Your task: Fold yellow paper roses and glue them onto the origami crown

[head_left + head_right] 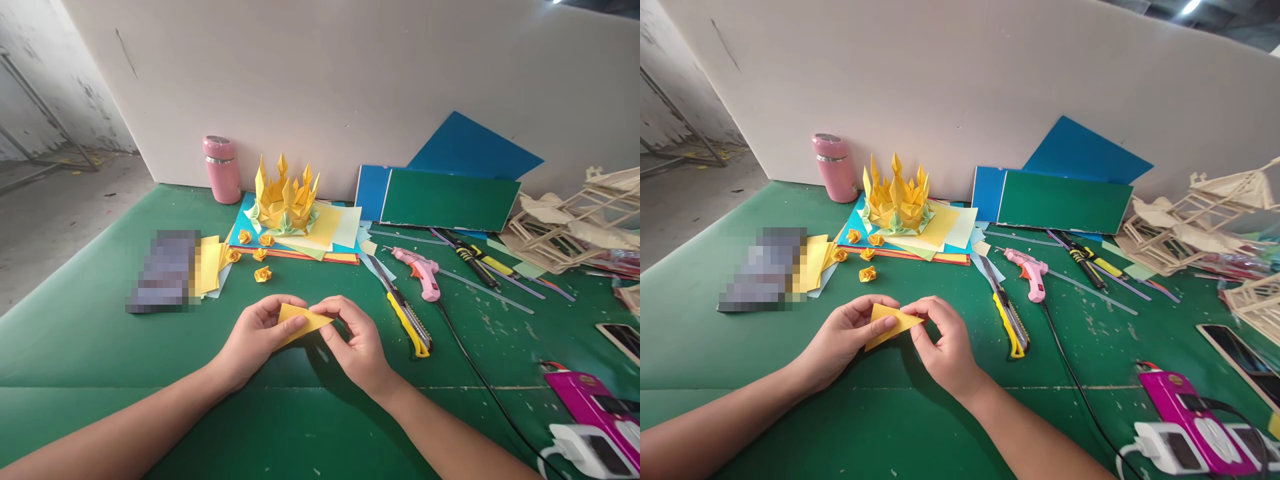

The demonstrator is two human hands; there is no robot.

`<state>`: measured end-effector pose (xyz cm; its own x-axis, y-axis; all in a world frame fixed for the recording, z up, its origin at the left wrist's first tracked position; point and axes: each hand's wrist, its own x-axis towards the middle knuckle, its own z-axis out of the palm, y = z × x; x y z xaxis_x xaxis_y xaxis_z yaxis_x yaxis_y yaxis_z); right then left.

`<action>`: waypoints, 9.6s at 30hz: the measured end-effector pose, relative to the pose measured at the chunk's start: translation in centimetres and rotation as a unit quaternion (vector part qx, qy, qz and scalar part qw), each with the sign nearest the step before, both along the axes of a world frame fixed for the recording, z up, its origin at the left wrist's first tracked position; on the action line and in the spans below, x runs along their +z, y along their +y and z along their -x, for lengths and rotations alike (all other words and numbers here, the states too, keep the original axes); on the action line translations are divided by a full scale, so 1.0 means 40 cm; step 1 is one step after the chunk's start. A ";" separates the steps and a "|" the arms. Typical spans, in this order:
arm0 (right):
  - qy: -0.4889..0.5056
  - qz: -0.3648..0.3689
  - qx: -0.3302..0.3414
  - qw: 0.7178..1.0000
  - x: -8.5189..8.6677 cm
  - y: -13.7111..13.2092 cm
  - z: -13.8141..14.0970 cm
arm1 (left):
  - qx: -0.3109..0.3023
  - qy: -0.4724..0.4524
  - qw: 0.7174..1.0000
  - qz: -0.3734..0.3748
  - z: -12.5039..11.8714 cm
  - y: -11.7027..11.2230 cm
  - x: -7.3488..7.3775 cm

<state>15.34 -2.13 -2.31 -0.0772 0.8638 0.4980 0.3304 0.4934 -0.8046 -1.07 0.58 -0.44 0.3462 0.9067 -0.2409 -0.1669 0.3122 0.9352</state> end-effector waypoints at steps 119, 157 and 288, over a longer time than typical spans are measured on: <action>-0.031 0.071 0.002 0.997 0.023 -0.006 0.015 | 0.003 0.107 0.988 -0.112 -0.009 -0.011 -0.006; 0.170 0.283 0.068 0.941 0.015 0.010 0.013 | -0.011 0.025 0.999 0.020 -0.001 -0.001 0.011; -0.023 0.021 0.018 0.999 0.002 0.007 -0.011 | -0.027 0.010 0.999 0.042 0.006 0.005 -0.008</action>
